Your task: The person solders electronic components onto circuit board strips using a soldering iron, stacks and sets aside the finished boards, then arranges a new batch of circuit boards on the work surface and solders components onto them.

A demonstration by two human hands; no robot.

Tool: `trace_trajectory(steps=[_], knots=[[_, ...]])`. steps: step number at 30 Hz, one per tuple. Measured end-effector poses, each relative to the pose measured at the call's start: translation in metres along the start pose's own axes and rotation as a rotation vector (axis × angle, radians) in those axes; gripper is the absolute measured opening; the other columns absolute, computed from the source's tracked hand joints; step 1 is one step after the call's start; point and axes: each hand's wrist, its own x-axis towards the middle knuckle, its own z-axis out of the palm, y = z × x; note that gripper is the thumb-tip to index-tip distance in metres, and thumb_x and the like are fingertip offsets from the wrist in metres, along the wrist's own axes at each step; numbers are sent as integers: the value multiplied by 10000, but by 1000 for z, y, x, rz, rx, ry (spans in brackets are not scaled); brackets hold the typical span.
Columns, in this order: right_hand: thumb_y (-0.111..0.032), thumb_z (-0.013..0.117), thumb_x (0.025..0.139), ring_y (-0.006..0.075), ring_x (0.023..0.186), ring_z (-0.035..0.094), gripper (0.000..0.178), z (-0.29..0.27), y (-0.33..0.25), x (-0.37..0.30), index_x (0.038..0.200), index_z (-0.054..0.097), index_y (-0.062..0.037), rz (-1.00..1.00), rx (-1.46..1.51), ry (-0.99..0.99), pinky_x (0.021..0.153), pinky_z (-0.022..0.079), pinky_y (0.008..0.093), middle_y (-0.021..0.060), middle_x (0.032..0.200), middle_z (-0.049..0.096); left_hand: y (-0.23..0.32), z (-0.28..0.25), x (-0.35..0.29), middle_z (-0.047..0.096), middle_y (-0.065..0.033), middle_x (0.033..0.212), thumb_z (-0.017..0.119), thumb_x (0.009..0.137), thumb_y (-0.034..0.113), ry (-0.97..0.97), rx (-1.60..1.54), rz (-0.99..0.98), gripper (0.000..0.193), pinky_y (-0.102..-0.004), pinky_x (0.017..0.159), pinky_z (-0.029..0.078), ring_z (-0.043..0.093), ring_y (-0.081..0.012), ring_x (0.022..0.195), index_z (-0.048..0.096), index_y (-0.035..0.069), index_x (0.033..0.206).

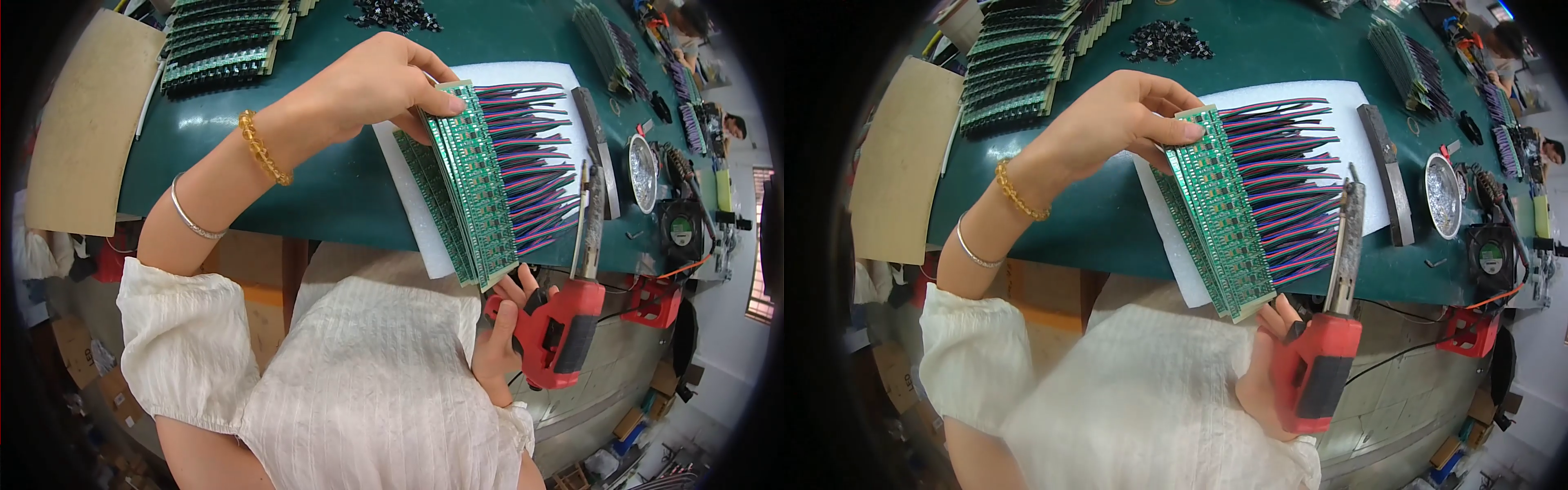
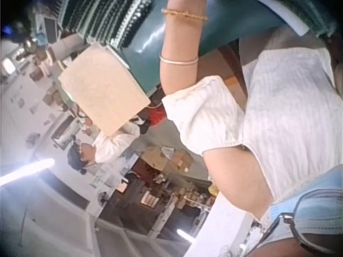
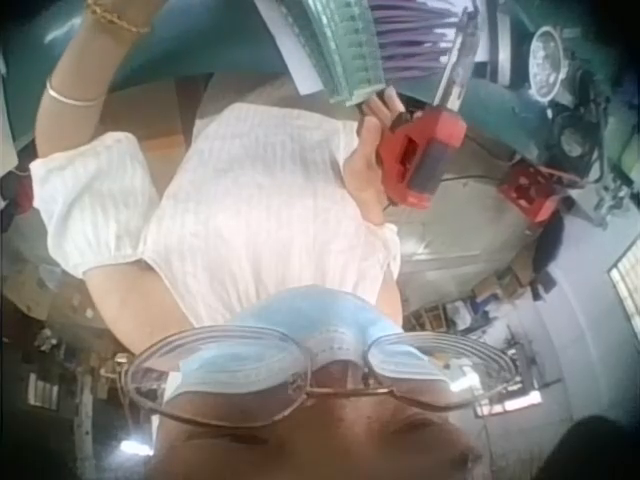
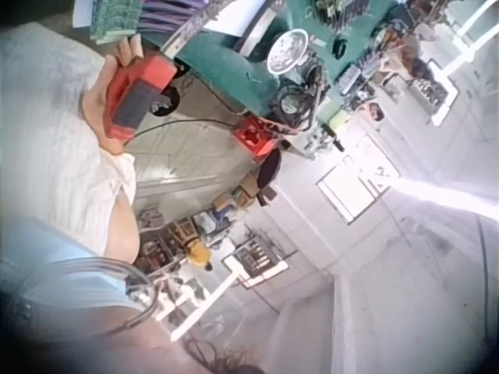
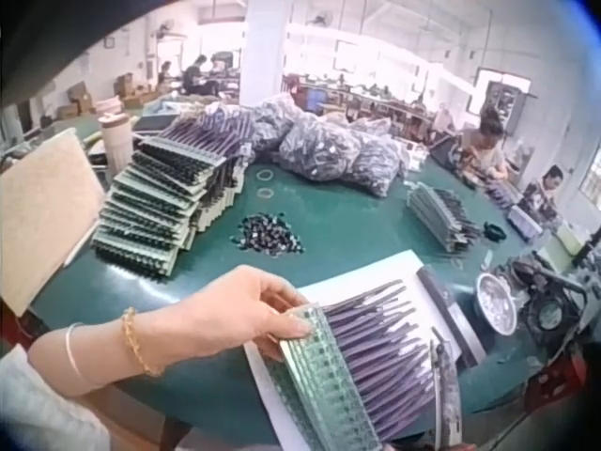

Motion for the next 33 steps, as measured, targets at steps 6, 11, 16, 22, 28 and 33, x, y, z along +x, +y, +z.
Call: trace_trajectory(steps=[6, 11, 16, 22, 28, 33], knots=[[-185, 562, 935, 329, 1042, 622, 632, 6, -8, 8, 1413, 193, 0, -118, 48, 315, 780, 528, 337, 271, 1298, 498, -1, 6, -3, 673, -118, 935, 695, 842, 128, 0, -269, 41, 315, -302, 731, 576, 671, -174, 835, 623, -72, 1074], [-165, 557, 939, 343, 1069, 612, 622, 1, -9, 12, 1412, 190, 3, -62, 1, 261, 828, 525, 361, 271, 1312, 483, -9, 7, 1, 667, -137, 940, 693, 837, 97, 26, -353, 89, 317, -312, 740, 581, 674, -194, 839, 609, -101, 1070], [-139, 533, 950, 306, 1053, 618, 607, 15, 10, 10, 1415, 176, 17, -73, 73, 268, 825, 514, 342, 257, 1321, 478, -18, 3, 3, 658, -139, 970, 684, 846, 96, 15, -303, -3, 346, -307, 752, 582, 673, -199, 848, 581, -105, 1109], [-94, 537, 944, 220, 826, 661, 549, -7, -2, 24, 1381, 243, 61, -121, -89, 307, 713, 522, 291, 209, 1090, 606, -20, 2, 6, 659, -140, 969, 691, 837, 93, 76, -356, -6, 346, -315, 770, 583, 675, -200, 856, 585, -102, 1103], [-17, 563, 917, 135, 571, 534, 428, -49, -22, 56, 1301, 407, 91, -341, -117, 554, 592, 480, 262, 70, 713, 563, -16, 2, 11, 658, -93, 996, 668, 863, 114, 0, -291, -55, 310, -306, 782, 560, 650, -157, 881, 612, -47, 1122], [-60, 644, 876, 91, 515, 482, 111, -130, -43, 94, 923, 582, 21, -339, -364, 616, 469, 361, 213, 45, 681, 566, -16, 1, 16, 660, -117, 975, 666, 859, 97, 20, -312, -87, 325, -297, 761, 572, 666, -175, 860, 596, -81, 1121]])
